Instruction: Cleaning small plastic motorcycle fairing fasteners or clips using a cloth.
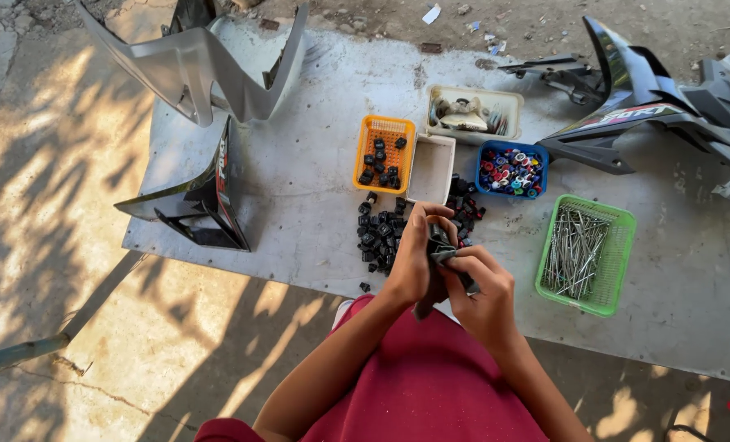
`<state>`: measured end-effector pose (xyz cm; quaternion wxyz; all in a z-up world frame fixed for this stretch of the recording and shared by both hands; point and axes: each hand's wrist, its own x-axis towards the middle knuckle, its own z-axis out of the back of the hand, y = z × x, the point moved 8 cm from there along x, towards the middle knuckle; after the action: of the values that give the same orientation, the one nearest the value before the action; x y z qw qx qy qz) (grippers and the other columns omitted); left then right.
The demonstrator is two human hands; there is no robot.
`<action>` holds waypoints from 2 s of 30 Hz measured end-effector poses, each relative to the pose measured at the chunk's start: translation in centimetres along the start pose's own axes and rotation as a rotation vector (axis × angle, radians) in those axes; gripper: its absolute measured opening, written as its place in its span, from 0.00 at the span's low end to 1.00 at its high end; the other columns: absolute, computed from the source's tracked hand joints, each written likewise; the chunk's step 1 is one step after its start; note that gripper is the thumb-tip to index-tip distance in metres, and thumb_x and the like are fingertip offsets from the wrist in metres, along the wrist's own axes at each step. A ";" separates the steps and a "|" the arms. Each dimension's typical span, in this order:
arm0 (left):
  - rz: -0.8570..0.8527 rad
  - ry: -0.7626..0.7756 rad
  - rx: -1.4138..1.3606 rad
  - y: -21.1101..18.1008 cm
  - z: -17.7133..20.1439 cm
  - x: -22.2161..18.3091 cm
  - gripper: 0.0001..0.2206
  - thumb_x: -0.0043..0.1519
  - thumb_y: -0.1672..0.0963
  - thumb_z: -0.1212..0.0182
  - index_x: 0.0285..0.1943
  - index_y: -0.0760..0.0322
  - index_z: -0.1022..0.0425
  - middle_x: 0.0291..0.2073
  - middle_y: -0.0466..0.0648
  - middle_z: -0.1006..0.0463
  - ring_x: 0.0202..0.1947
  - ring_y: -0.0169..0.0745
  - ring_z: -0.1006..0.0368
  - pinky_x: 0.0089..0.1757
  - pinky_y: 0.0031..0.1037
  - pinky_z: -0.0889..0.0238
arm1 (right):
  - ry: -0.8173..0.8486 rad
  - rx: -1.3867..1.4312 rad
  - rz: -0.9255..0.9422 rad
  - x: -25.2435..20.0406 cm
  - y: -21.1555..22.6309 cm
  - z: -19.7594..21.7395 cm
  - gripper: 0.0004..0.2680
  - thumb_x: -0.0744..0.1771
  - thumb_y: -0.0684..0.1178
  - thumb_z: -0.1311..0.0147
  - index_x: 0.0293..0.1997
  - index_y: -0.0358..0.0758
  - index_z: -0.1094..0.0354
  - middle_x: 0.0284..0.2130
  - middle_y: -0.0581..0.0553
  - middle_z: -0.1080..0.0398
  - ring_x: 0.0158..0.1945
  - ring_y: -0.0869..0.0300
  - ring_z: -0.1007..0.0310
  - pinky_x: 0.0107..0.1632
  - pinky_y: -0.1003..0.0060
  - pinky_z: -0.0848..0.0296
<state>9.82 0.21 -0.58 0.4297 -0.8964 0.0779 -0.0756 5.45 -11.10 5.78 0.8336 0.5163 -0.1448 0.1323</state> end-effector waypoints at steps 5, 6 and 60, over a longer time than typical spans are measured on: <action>-0.034 -0.196 0.282 2.1 1.8 0.3 0.19 0.76 0.50 0.67 0.49 0.69 0.35 0.30 0.48 0.31 0.33 0.34 0.35 0.41 0.25 0.38 | 0.246 0.041 0.069 0.9 0.6 0.0 0.05 0.62 0.33 0.41 0.38 0.30 0.27 0.34 0.41 0.26 0.34 0.55 0.23 0.38 0.66 0.26; -0.003 -0.229 0.230 3.0 2.5 0.2 0.17 0.77 0.52 0.65 0.47 0.70 0.36 0.31 0.49 0.30 0.33 0.35 0.35 0.42 0.27 0.37 | 0.304 0.041 0.098 0.8 0.8 -0.1 0.06 0.61 0.33 0.40 0.38 0.31 0.26 0.32 0.42 0.26 0.34 0.55 0.23 0.39 0.65 0.26; 0.281 -0.527 0.269 13.0 13.7 4.2 0.18 0.74 0.51 0.62 0.50 0.67 0.29 0.19 0.45 0.30 0.19 0.29 0.38 0.26 0.22 0.45 | 0.362 -0.099 -0.259 0.0 -21.6 -7.2 0.13 0.59 0.37 0.44 0.46 0.30 0.28 0.31 0.35 0.27 0.34 0.47 0.26 0.38 0.61 0.28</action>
<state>15.72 1.74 -18.96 0.5558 -0.8009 0.0762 0.2094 14.17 -13.94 -15.05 0.8805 0.4567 0.0685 0.1074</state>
